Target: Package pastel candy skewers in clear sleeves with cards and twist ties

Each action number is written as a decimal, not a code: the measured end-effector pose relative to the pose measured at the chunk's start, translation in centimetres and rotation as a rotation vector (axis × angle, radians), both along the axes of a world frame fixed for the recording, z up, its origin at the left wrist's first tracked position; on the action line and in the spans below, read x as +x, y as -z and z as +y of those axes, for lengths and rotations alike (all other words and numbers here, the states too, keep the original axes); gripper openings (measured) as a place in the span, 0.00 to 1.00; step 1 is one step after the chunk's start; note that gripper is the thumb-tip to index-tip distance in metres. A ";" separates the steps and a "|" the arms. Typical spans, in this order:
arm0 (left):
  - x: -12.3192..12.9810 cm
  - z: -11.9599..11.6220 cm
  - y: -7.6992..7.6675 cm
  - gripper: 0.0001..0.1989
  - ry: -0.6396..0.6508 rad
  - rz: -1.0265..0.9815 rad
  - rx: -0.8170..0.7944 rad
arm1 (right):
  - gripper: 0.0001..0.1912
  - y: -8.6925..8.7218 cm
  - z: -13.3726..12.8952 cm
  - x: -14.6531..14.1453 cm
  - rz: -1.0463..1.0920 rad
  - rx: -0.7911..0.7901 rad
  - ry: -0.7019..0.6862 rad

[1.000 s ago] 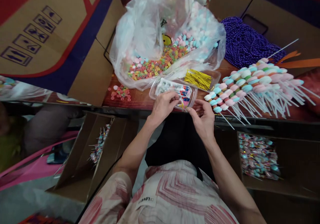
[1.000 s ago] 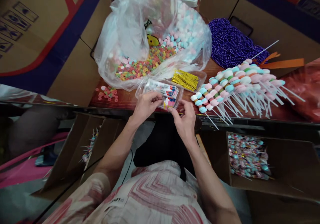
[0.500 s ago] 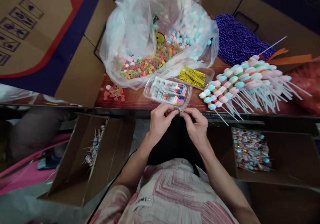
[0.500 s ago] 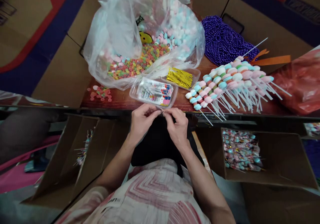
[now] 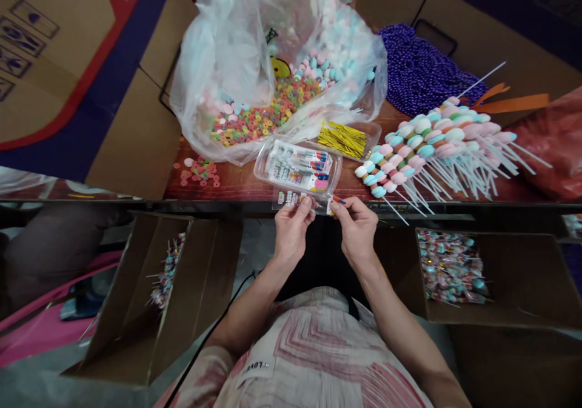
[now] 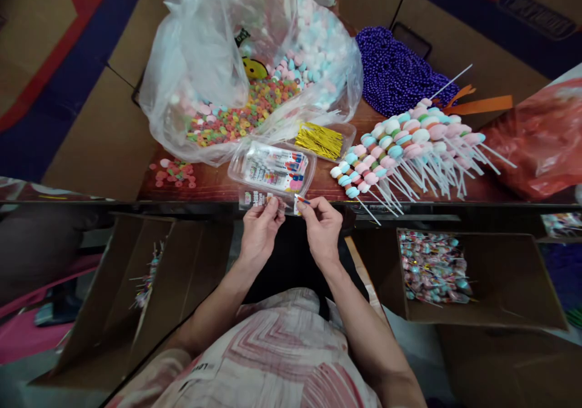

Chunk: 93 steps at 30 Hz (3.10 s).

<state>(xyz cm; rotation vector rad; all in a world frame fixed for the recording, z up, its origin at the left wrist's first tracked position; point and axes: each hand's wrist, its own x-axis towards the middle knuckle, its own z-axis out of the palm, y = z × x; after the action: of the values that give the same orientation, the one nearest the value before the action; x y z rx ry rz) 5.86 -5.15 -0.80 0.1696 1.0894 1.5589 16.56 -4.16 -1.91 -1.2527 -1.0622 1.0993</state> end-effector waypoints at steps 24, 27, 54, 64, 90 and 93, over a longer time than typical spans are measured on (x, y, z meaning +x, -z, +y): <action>1.6 0.1 0.0 0.19 -0.031 0.128 0.062 | 0.26 0.2 -0.4 3.2 -0.189 -0.030 0.108; 0.9 0.9 -0.2 0.20 -0.059 0.033 0.013 | 0.19 0.0 0.5 6.0 -0.559 0.122 0.210; -4.2 2.6 1.0 0.20 -0.106 0.058 -0.040 | 0.06 -1.7 -0.5 8.1 -0.821 0.531 -0.057; -4.0 2.7 1.2 0.23 -0.146 0.244 0.081 | 0.06 -1.5 -0.5 6.0 -0.615 0.397 -0.210; -3.7 1.7 1.1 0.20 -0.099 0.017 0.122 | 0.07 0.0 -1.1 2.5 -0.993 0.590 -0.267; -3.2 1.2 0.8 0.18 -0.060 0.021 0.157 | 0.08 0.1 -1.3 1.8 -1.045 0.617 -0.264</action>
<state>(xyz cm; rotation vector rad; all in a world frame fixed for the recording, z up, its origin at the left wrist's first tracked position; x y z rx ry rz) 2.66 -3.93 -1.64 0.2626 0.9960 1.7010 18.40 -5.47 -2.02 -1.1629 -2.1888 0.1494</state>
